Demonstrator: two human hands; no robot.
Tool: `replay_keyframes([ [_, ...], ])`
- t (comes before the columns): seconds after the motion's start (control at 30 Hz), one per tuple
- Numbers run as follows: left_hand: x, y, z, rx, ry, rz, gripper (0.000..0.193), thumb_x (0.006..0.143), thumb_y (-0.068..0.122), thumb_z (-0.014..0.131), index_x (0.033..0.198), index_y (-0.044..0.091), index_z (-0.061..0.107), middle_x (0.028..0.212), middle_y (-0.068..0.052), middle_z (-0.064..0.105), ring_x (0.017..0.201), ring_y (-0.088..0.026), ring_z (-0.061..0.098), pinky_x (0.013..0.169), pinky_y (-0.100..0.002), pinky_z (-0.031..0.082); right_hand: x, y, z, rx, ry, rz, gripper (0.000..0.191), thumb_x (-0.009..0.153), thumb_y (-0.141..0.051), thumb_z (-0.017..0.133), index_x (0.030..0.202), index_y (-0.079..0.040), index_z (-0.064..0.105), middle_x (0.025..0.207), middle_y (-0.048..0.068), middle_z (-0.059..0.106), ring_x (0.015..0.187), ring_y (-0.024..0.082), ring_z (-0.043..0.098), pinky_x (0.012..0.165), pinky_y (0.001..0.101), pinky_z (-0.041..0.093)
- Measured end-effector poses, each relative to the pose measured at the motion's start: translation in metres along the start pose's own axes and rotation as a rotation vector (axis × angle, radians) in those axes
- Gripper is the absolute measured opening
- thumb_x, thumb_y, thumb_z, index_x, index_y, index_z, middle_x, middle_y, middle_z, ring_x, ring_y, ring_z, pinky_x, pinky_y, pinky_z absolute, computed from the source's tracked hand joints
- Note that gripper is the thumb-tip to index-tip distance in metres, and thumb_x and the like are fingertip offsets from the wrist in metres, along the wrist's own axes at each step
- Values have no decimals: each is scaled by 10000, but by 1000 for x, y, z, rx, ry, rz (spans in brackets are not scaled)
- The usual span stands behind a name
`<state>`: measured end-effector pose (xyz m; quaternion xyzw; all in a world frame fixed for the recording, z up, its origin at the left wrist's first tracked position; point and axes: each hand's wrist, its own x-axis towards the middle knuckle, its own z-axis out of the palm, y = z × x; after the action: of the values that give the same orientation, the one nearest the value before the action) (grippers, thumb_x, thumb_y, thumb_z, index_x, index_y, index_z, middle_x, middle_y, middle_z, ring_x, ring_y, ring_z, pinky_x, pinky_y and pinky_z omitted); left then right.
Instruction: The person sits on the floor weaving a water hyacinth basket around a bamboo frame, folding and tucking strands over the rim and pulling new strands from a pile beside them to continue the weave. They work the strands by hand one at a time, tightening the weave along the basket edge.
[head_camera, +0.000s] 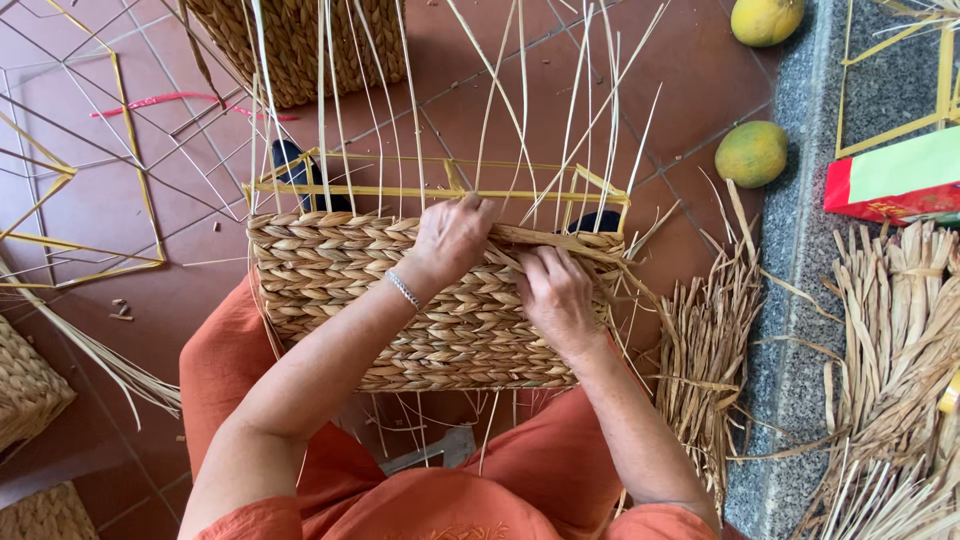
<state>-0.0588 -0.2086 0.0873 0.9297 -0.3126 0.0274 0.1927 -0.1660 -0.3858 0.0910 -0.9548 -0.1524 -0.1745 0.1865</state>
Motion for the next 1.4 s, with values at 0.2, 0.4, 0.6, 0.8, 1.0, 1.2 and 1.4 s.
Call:
replay_keyframes([
  [0.2,13,-1,-1,-453,-82,-124,141,992,80,625,1098,62,716,961,-152,740,874,-290,732,817,-409,580,8,18,-31,468,-216,198,310,930,-57,723,1226,22,673,1004,152,716,752,200,728,574,279,633],
  [0.4,-7,-16,-6,-660,-76,95,401,829,-16,570,1218,42,649,1165,-142,682,993,-288,719,887,-381,582,36,7,-44,-90,159,-99,185,955,-29,755,1139,-23,735,944,108,692,837,224,666,681,313,600],
  [0.6,-4,-6,-28,-492,-231,92,330,819,174,733,1121,66,652,1065,-130,688,1015,-307,684,909,-425,555,59,7,-43,-303,251,-436,195,975,-43,746,1158,20,727,1060,117,749,830,210,615,745,317,586],
  [0.8,-7,17,-20,-264,-71,69,293,947,294,663,1052,28,601,976,-153,653,924,-318,673,821,-445,547,78,27,-67,30,-577,330,147,1015,-194,648,1047,-121,772,756,53,729,619,195,664,626,338,565],
  [1.0,-21,4,-9,-344,41,54,188,1045,84,511,1218,52,575,964,-93,650,824,-235,657,627,-365,567,91,43,-65,132,-517,327,139,939,-223,713,1005,-130,794,876,69,798,776,203,745,756,360,570],
  [1.2,-33,2,-9,-220,276,333,240,882,40,639,1107,61,556,1137,-111,620,896,-261,674,592,-343,568,63,38,-17,188,-211,87,148,950,-184,768,997,-78,676,882,77,770,766,195,749,698,354,614],
  [1.4,-42,-10,-1,-260,230,367,325,855,-30,606,1136,36,459,1155,-127,650,884,-265,691,533,-330,543,60,47,16,-10,-82,15,314,845,-214,857,903,-34,605,770,93,713,618,190,693,519,327,570],
])
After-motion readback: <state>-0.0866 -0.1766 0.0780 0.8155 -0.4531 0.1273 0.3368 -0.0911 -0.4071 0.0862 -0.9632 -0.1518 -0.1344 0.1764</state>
